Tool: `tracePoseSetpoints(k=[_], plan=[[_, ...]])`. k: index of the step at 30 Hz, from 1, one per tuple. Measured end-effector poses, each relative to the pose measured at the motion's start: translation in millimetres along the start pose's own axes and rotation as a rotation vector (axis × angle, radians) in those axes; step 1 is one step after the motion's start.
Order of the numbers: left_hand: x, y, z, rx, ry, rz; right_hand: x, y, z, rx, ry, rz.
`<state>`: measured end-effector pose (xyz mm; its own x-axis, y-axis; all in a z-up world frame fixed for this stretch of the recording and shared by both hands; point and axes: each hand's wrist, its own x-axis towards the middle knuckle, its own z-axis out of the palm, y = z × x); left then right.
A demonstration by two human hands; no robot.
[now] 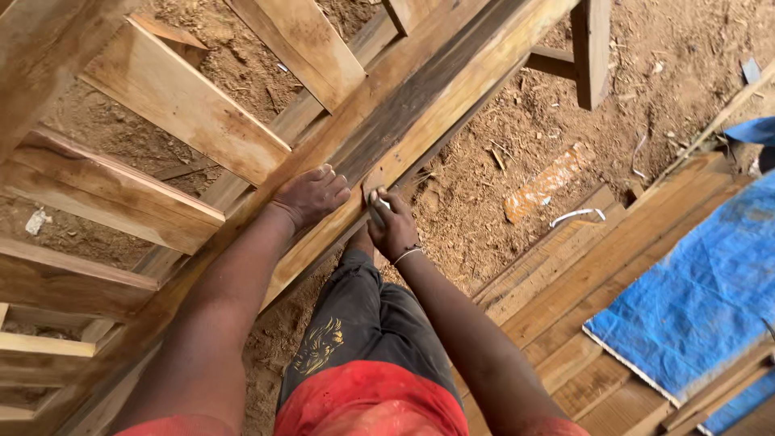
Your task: The person sands a wooden furniture frame using a piece of sandpaper and applies a substance to the wood by hand.
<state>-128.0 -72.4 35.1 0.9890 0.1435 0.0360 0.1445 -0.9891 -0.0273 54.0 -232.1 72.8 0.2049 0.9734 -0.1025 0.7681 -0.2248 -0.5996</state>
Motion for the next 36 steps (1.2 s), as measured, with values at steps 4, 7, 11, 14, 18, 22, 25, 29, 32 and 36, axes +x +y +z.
tracePoseSetpoints(k=[4, 7, 11, 14, 18, 22, 25, 29, 32, 36], plan=[[-1.5, 4.2, 7.0, -0.031, -0.082, 0.005, 25.3, -9.3, -30.2, -0.054, -0.408, 0.399], [-7.1, 9.1, 19.3, -0.011, -0.055, 0.014, 54.3, 5.3, -42.6, -0.017, -0.27, 0.468], [-7.3, 9.1, 35.4, -0.028, -0.007, 0.026, 60.3, -1.3, -26.2, -0.005, -0.196, 0.22], [-16.4, 7.7, 45.7, -0.068, -0.004, -0.004, 38.0, -16.5, -11.4, -0.074, -0.281, 0.177], [-12.2, 1.7, 45.7, -0.099, 0.071, -0.024, 27.0, -24.0, -25.3, -0.079, -0.4, 0.143], [-8.2, 13.8, 34.9, -0.023, -0.02, -0.029, 55.6, 0.9, -39.7, -0.088, -0.375, 0.327], [-11.3, 5.0, 31.1, 0.065, -0.023, 0.01, 52.7, 7.3, -37.5, 0.044, -0.236, 0.322], [-10.2, 11.6, 38.4, 0.265, -0.083, 0.015, 29.3, -3.4, -23.7, 0.11, -0.435, 0.366], [-9.6, 11.5, 48.3, -0.011, -0.053, -0.003, -8.5, 1.6, -29.0, 0.529, -0.513, 0.567], [-11.3, 16.0, 38.4, 0.125, 0.022, -0.006, -24.2, -0.7, -17.5, 0.496, -0.267, 0.418]])
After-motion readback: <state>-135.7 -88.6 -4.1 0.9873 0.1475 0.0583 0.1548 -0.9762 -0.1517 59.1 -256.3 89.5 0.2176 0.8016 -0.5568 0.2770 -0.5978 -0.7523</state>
